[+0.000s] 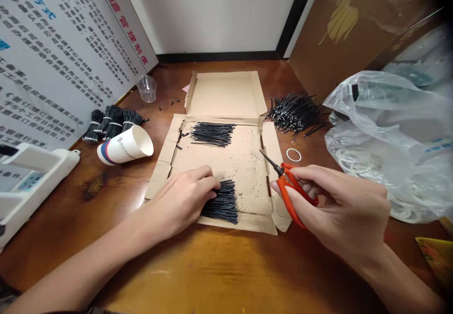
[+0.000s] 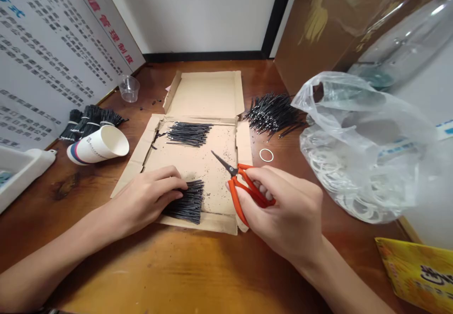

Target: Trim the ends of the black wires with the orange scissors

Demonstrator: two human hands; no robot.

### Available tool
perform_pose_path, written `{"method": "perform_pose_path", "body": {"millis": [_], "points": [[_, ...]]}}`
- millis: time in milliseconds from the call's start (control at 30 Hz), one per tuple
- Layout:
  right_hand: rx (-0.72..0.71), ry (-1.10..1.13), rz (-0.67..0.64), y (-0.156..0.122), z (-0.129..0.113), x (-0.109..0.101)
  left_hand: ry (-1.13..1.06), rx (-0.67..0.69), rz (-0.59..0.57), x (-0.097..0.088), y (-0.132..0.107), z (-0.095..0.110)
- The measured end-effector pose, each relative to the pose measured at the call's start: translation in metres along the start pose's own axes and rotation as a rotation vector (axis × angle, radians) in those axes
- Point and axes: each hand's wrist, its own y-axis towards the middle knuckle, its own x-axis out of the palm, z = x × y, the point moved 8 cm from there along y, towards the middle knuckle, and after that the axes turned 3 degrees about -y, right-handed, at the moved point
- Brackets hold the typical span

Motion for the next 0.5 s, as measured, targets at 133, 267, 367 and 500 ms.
{"method": "perform_pose_path", "body": {"millis": [133, 267, 367, 500], "points": [[0.010, 0.025, -0.058, -0.002, 0.004, 0.008, -0.074, -0.008, -0.021, -0.001, 0.001, 0.000], [-0.025, -0.003, -0.087, -0.003, 0.004, 0.013, -0.084, -0.015, -0.015, -0.001, 0.001, -0.002], [-0.049, -0.045, -0.113, -0.002, 0.005, 0.014, -0.050, -0.023, -0.006, -0.001, 0.001, -0.001], [-0.031, -0.018, -0.071, 0.002, 0.009, 0.004, -0.044, 0.011, 0.081, -0.010, -0.001, 0.006]]}}
